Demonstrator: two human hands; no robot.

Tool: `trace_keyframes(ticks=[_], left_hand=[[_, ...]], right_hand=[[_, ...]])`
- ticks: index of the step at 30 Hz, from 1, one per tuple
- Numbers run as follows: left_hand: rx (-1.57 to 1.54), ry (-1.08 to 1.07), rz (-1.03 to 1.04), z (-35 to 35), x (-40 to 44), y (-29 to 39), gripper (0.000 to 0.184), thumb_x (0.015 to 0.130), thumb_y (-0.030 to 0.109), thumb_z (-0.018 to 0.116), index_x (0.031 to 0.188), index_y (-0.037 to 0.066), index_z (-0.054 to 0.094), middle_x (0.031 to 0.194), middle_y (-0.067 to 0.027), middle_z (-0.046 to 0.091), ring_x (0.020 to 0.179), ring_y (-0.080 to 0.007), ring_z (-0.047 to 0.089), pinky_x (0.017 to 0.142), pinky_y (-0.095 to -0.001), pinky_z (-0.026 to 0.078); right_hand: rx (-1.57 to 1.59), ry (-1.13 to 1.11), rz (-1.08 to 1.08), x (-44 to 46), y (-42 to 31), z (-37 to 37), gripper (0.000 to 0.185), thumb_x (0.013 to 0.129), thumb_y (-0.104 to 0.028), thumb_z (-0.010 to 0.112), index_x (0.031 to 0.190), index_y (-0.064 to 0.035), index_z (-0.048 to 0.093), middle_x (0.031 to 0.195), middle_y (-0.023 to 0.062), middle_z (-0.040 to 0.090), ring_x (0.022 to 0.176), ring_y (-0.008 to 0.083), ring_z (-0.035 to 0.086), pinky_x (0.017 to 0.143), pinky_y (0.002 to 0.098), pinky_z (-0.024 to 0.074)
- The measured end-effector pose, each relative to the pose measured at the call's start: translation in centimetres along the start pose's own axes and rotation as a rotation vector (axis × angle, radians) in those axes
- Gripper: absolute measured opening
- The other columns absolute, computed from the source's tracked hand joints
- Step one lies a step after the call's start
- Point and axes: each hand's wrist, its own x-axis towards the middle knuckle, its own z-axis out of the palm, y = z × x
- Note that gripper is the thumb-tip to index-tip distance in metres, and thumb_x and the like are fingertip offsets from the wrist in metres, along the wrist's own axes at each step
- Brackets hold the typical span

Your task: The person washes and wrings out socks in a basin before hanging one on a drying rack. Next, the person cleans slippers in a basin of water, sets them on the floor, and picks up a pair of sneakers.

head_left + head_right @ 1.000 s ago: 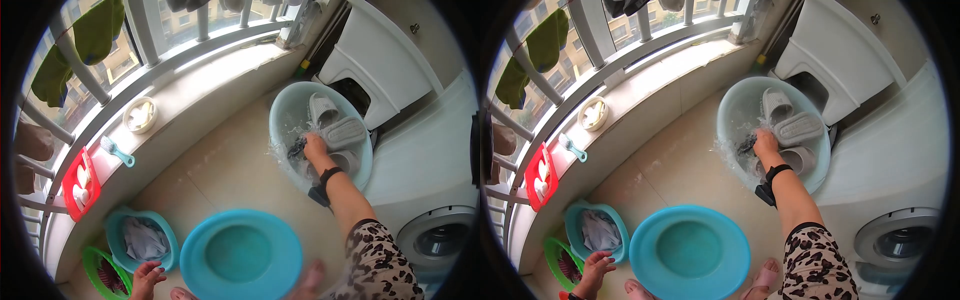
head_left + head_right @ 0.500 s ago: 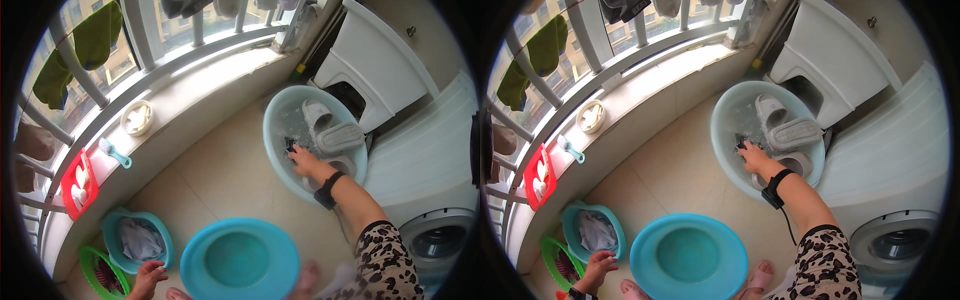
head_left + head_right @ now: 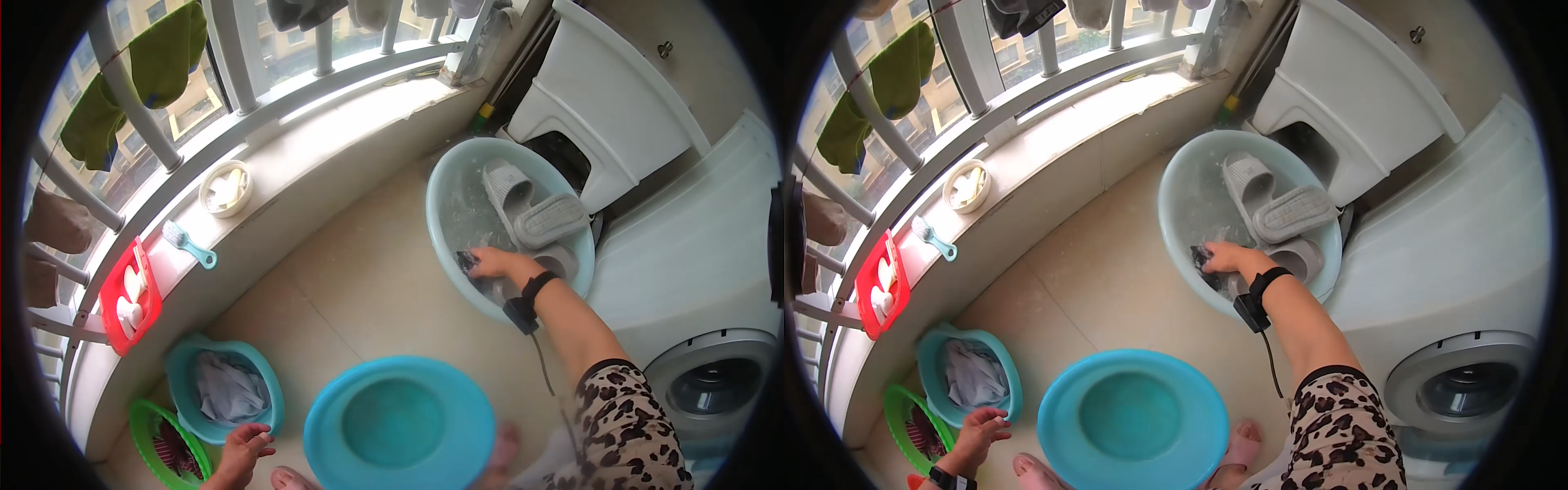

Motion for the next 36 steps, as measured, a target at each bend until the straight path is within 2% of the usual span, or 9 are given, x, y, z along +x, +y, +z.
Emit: trace_keyframes(ticks=[1,5,8,9,13,17,23,32,36], left_hand=[[-0.006,-0.006,0.006,-0.1,-0.1,0.2,0.018,0.084,0.010,0.058,0.099,0.001,0.058,0.093,-0.0068,0.059,0.087,-0.0192,0.059,0.073,-0.0351,0.053],[-0.023,0.001,-0.006,-0.4,-0.3,0.1,0.019,0.084,0.010,0.059,0.100,0.001,0.058,0.095,-0.0074,0.059,0.087,-0.0195,0.059,0.073,-0.0350,0.053],[-0.024,-0.003,-0.016,-0.4,-0.2,0.0,0.019,0.084,0.010,0.059,0.101,0.001,0.057,0.096,-0.0077,0.059,0.088,-0.0194,0.059,0.072,-0.0348,0.053],[-0.021,-0.012,-0.018,-0.4,-0.2,0.0,0.020,0.084,0.010,0.059,0.101,0.001,0.057,0.096,-0.0078,0.059,0.088,-0.0193,0.059,0.072,-0.0347,0.053],[0.027,-0.043,0.010,-0.4,0.7,-0.4,0.026,0.083,0.009,0.059,0.106,-0.002,0.054,0.095,-0.0087,0.058,0.086,-0.0161,0.058,0.071,-0.0310,0.053],[0.113,-0.047,0.119,0.1,1.3,1.0,0.023,0.082,0.009,0.060,0.103,-0.001,0.056,0.092,-0.0065,0.058,0.085,-0.0142,0.058,0.069,-0.0287,0.051],[0.322,-0.158,0.499,4.5,1.6,4.2,0.029,0.079,0.004,0.063,0.108,0.001,0.056,0.098,-0.0056,0.059,0.091,-0.0144,0.057,0.075,-0.0280,0.049],[0.315,-0.326,0.933,16.8,-9.3,11.8,0.050,0.082,0.011,0.066,0.127,0.005,0.046,0.115,-0.0124,0.054,0.104,-0.0222,0.054,0.083,-0.0333,0.049],[0.061,-0.604,0.717,19.0,-13.1,12.9,0.036,0.086,0.013,0.062,0.118,0.004,0.051,0.109,-0.0106,0.057,0.101,-0.0199,0.056,0.082,-0.0343,0.050]], right_hand=[[-0.140,-0.166,-0.055,-0.7,-1.2,-1.0,0.046,0.077,-0.015,0.058,0.120,-0.0009,0.052,0.109,0.0214,0.058,0.106,0.0309,0.054,0.087,0.0380,0.0448],[0.883,0.173,0.021,-0.8,-1.4,-3.1,0.039,0.078,-0.015,0.056,0.115,-0.0018,0.057,0.090,0.0113,0.063,0.070,0.0157,0.059,0.053,0.0294,0.0496],[0.501,0.531,0.162,-0.9,-0.1,-4.5,0.031,0.077,-0.013,0.056,0.105,-0.0010,0.061,0.091,0.0132,0.063,0.075,0.0222,0.062,0.063,0.0346,0.0516],[-0.065,0.805,0.027,-0.2,1.8,-3.1,0.030,0.075,-0.011,0.056,0.103,-0.0022,0.062,0.094,0.0171,0.064,0.082,0.0307,0.062,0.073,0.0389,0.0506],[-0.580,0.116,-0.047,-2.0,-0.6,-0.1,0.031,0.070,-0.010,0.059,0.099,-0.0037,0.065,0.095,0.0213,0.063,0.089,0.0345,0.060,0.080,0.0399,0.0476],[0.151,0.593,-0.085,-6.6,-2.7,-3.2,0.032,0.069,-0.010,0.057,0.099,-0.0016,0.065,0.089,0.0197,0.065,0.082,0.0308,0.063,0.077,0.0363,0.0480],[0.468,0.615,-0.190,-21.0,-13.1,-8.0,0.032,0.074,-0.011,0.059,0.103,-0.0002,0.064,0.080,0.0060,0.064,0.063,0.0109,0.057,0.057,0.0243,0.0474],[0.726,0.303,-0.455,-35.4,-20.6,-6.0,0.022,0.084,-0.012,0.056,0.104,-0.0034,0.059,0.081,-0.0022,0.061,0.064,0.0033,0.052,0.050,0.0181,0.0408],[0.874,0.231,-0.505,-38.4,-22.6,-1.4,0.022,0.084,-0.014,0.055,0.102,-0.0023,0.059,0.078,-0.0002,0.060,0.060,0.0043,0.052,0.048,0.0182,0.0403]])
